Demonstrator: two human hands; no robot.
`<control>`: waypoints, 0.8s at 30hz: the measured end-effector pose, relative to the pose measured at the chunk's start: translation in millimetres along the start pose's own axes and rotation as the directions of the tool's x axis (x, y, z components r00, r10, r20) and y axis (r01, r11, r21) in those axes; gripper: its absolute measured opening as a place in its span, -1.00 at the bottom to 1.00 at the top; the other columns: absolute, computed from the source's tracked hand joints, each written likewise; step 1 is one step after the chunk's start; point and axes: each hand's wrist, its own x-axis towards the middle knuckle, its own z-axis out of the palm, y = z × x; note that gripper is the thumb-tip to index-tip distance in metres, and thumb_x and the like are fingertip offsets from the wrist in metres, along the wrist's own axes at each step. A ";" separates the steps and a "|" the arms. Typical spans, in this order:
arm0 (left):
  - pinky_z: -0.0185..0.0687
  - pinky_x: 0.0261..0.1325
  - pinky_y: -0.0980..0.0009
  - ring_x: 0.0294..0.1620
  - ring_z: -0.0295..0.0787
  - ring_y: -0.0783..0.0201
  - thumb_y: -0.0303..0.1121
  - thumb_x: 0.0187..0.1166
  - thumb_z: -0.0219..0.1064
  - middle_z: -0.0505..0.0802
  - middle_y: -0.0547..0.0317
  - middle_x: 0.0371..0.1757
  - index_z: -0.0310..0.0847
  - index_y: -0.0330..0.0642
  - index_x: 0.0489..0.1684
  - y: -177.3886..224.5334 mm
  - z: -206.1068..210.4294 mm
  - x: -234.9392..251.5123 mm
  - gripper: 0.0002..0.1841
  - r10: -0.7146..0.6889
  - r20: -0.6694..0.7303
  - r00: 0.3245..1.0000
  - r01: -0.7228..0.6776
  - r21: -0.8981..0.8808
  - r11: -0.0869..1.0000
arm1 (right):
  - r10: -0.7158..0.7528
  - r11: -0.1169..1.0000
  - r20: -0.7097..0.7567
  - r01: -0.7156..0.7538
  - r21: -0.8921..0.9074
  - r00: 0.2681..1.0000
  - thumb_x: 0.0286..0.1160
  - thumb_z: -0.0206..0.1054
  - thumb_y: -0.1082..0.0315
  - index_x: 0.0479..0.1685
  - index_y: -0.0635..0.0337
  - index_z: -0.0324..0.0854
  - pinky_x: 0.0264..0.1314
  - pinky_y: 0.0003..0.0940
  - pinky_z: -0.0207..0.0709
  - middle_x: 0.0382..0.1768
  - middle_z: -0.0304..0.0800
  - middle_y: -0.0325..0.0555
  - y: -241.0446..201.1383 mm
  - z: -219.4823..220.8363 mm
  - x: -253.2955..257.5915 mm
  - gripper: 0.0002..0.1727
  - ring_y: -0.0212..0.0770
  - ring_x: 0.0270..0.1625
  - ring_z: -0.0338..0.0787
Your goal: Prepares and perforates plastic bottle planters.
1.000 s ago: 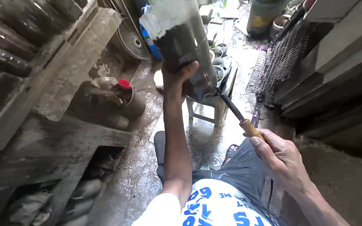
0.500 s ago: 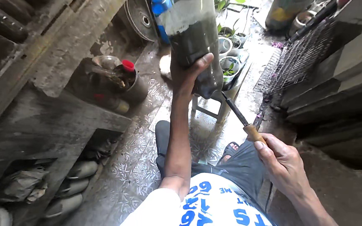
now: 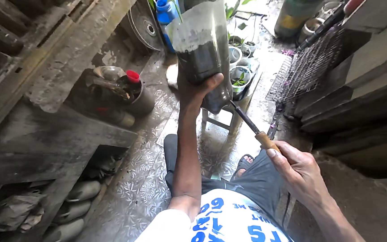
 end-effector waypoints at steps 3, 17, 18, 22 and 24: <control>0.82 0.25 0.22 0.11 0.83 0.25 -0.21 -0.01 0.78 0.79 0.04 0.10 0.25 -0.35 0.47 -2.6 -2.2 -0.2 -0.02 -0.001 0.009 1.000 0.001 0.007 1.000 | 0.006 1.000 0.008 -0.006 0.003 1.000 0.86 0.04 0.01 0.10 0.18 0.75 -0.65 -0.71 0.25 -0.59 0.50 -0.48 1.5 0.3 0.3 -0.52 -0.69 -0.65 0.35; 0.83 0.24 0.24 0.09 0.84 0.32 -0.24 -0.12 0.83 0.81 0.15 0.09 0.25 -0.29 0.44 -17.9 -1.3 -13.0 0.01 -0.030 0.105 0.994 0.035 -0.040 0.999 | 0.095 0.995 0.012 -0.095 0.030 0.995 0.84 0.07 0.03 0.10 0.15 0.76 -0.62 -0.72 0.27 -0.57 0.53 -0.48 2.4 1.8 -4.2 -0.56 -0.69 -0.64 0.38; 0.82 0.24 0.25 0.10 0.83 0.33 -0.24 -0.14 0.84 0.80 0.16 0.09 0.25 -0.28 0.46 -18.5 -0.6 -14.7 0.04 -0.046 0.103 0.994 0.050 -0.032 0.998 | 0.102 0.994 0.012 -0.102 0.035 0.995 0.84 0.07 0.03 0.11 0.15 0.76 -0.63 -0.71 0.28 -0.57 0.54 -0.48 3.4 2.2 -4.7 -0.56 -0.69 -0.64 0.38; 0.84 0.19 0.28 0.05 0.85 0.36 -0.26 -0.17 0.82 0.83 0.21 0.05 0.28 -0.25 0.42 -24.1 2.6 -20.9 0.00 -0.090 0.103 0.991 0.094 -0.035 0.995 | 0.106 0.994 0.009 -0.106 0.035 0.994 0.83 0.07 0.06 0.13 0.16 0.76 -0.59 -0.73 0.31 -0.55 0.57 -0.47 5.9 5.2 -4.1 -0.57 -0.69 -0.62 0.41; 0.84 0.19 0.27 0.04 0.86 0.35 -0.24 -0.13 0.83 0.84 0.22 0.03 0.31 -0.24 0.38 -27.6 2.5 -22.1 -0.04 -0.075 0.125 0.989 0.083 -0.059 0.995 | 0.094 0.995 -0.001 -0.094 0.025 0.996 0.83 0.07 0.07 0.12 0.17 0.76 -0.58 -0.73 0.31 -0.55 0.58 -0.47 6.6 7.1 -2.7 -0.57 -0.70 -0.61 0.41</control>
